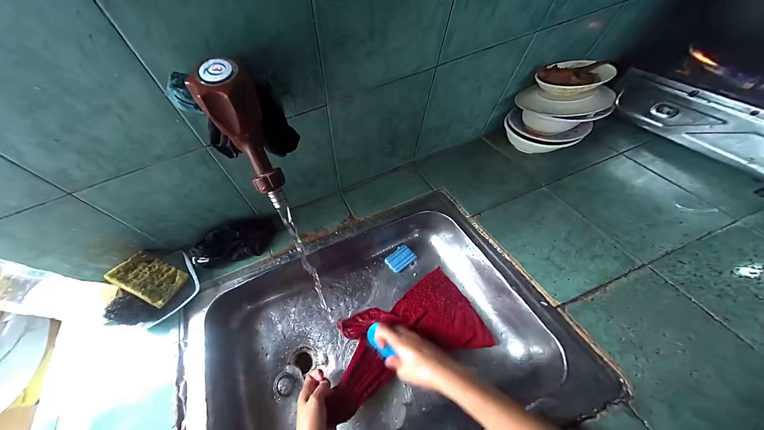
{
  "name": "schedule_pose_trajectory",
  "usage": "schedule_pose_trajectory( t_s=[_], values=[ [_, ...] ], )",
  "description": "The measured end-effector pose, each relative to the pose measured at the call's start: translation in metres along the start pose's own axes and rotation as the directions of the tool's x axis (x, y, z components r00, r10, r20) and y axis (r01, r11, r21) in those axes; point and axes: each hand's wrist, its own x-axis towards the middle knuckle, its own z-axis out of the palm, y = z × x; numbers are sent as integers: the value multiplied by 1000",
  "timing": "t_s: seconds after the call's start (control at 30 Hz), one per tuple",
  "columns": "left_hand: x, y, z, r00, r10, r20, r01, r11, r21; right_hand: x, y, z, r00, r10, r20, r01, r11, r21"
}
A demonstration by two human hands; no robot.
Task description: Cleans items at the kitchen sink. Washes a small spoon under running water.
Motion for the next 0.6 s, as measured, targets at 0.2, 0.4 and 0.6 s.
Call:
schedule_pose_trajectory(
  t_s=[0.2,0.4,0.6],
  values=[
    [5,-11,9,995,-13,101,16,999,-36,-8,28,-53,945,147,-293,-163,986,-34],
    [1,-7,5,1000,9,13,-10,998,65,11,-17,5,997,-31,72,39,994,-106],
    [1,-14,4,992,57,110,-78,976,204,14,3,-43,971,101,-216,-127,985,-112]
  ],
)
